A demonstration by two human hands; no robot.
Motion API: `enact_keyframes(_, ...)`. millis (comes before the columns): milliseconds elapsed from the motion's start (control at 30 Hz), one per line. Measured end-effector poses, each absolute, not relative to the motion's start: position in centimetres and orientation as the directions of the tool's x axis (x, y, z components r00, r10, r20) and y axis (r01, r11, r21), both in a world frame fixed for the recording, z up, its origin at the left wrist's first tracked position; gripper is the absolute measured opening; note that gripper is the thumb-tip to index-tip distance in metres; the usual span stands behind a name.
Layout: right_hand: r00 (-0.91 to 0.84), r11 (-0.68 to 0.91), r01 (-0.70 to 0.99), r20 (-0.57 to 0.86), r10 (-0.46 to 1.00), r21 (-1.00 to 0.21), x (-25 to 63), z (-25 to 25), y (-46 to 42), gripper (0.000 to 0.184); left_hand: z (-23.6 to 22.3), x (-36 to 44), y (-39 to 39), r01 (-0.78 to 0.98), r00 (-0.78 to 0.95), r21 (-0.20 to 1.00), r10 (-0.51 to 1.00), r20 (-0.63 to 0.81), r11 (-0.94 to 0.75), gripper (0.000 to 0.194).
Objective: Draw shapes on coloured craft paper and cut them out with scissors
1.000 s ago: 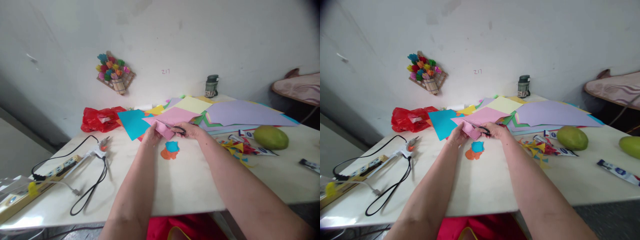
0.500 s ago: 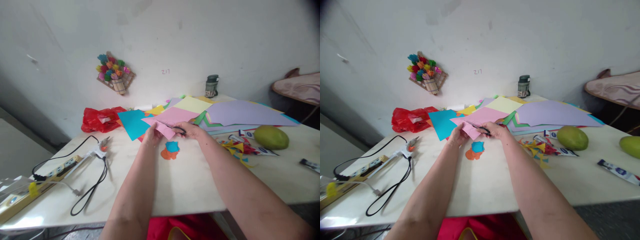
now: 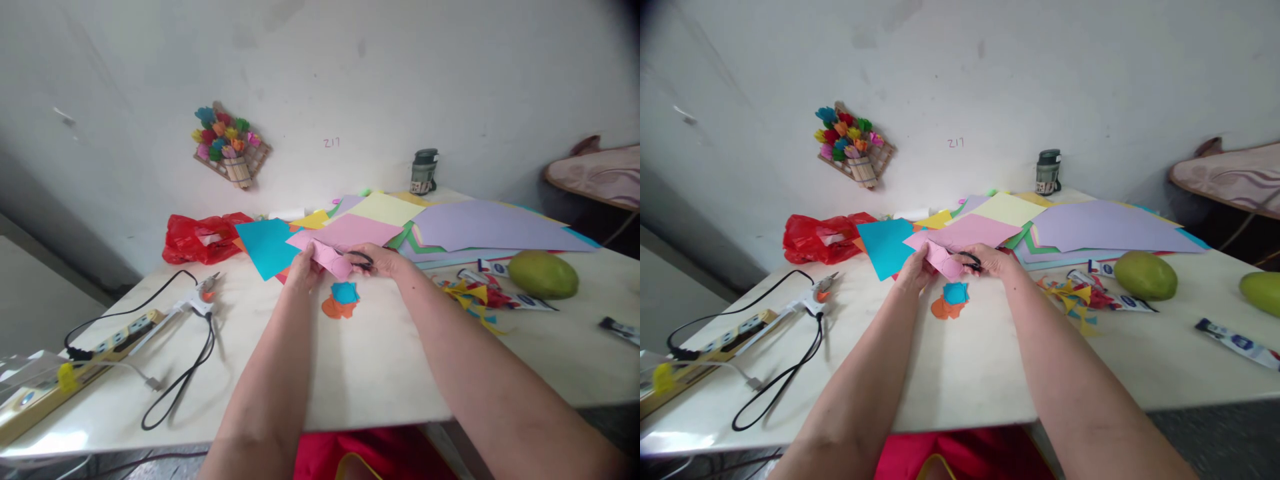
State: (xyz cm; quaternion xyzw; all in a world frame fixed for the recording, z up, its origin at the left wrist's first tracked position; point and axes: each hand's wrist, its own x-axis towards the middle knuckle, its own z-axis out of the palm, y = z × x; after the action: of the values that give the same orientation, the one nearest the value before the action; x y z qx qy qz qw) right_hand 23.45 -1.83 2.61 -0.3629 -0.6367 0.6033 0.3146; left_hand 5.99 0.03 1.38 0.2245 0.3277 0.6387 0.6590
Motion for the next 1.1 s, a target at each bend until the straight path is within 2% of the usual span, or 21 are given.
enact_keyframes(300, -0.499, 0.064, 0.154, -0.022, 0.866, -0.986, 23.5, 1.8, -1.2, 0.028, 1.1, 6.2, 0.1, -0.679, 0.016, 0.727, 0.992, -0.125, 0.103, 0.011)
enact_keyframes(567, -0.512, 0.124, 0.126, 0.042, 0.858, -0.984, 23.3, 1.5, -1.2, 0.029, 1.3, 6.3, -0.1, -0.694, 0.003, 0.713, 0.991, -0.135, 0.1, 0.013)
enact_keyframes(833, -0.511, 0.095, 0.054, 0.054, 0.858, -0.994, 22.9, 1.5, -1.2, 0.025, 1.3, 6.4, 0.0, -0.692, -0.039, 0.718, 0.991, -0.13, 0.067, 0.009)
enact_keyframes(1100, -0.49, 0.09, 0.044, 0.057, 0.87, -0.995, 22.7, 1.4, -1.2, 0.023, 1.5, 6.5, -0.3, -0.701, -0.037, 0.711, 0.992, -0.121, 0.06, 0.014)
